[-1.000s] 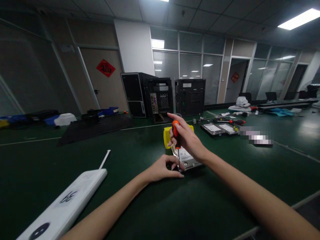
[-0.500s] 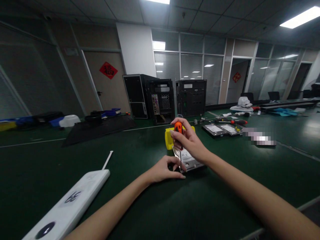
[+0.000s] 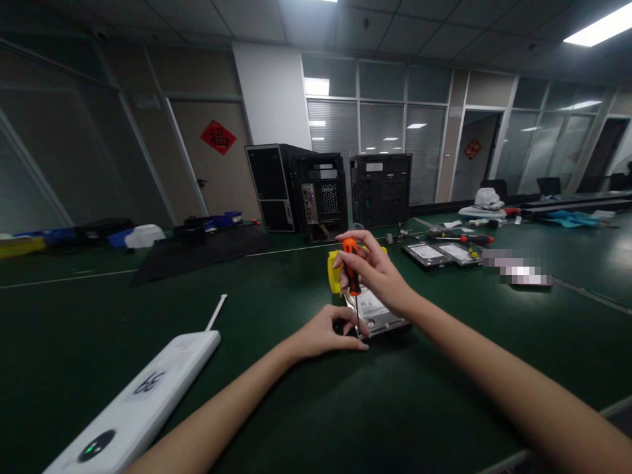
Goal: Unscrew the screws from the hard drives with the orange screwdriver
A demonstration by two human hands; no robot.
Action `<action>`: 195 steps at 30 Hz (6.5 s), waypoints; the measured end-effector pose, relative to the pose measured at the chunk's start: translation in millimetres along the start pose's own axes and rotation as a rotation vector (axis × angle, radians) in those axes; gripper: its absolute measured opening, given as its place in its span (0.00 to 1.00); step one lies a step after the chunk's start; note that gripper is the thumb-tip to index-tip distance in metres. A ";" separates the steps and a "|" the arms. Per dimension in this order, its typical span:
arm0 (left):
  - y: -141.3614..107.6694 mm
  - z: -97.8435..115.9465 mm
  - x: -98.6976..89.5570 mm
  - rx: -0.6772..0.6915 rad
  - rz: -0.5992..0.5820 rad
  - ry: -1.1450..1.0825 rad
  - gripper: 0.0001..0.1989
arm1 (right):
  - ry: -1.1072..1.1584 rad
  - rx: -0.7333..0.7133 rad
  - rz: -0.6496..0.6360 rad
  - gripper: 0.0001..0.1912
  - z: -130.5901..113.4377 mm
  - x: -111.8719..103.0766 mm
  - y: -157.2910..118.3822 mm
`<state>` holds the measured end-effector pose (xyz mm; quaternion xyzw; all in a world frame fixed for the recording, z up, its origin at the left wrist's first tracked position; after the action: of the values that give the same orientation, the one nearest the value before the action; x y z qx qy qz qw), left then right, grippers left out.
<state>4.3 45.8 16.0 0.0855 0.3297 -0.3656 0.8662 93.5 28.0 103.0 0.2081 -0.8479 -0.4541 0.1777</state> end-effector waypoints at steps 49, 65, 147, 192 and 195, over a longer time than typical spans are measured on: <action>-1.0 3.5 0.3 -0.021 -0.007 -0.005 0.15 | 0.044 0.018 -0.031 0.11 -9.4 5.2 4.5; -0.6 4.0 0.0 -0.020 -0.005 -0.014 0.15 | -0.008 -0.030 -0.009 0.09 -11.5 -3.6 7.1; 0.9 0.3 1.4 -0.007 -0.001 0.020 0.15 | -0.121 0.025 -0.111 0.17 -13.3 12.4 -1.9; 0.0 2.7 0.8 -0.021 -0.005 -0.011 0.15 | -0.054 -0.022 0.020 0.12 -6.2 -7.3 5.3; -0.9 4.3 0.4 -0.027 -0.005 -0.019 0.15 | -0.034 -0.009 0.010 0.14 -3.7 -6.0 4.1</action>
<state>6.1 43.2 19.1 0.0697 0.3266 -0.3643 0.8693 99.6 30.6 107.7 0.1953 -0.8497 -0.4607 0.1662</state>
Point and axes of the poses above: each hand's wrist, its own y-axis towards the middle knuckle, its own x-axis out of the palm, z = x × y, the point moved 6 cm from there along y, towards the middle knuckle, and after that the axes turned 15 degrees about -x, right-handed, at the moved point
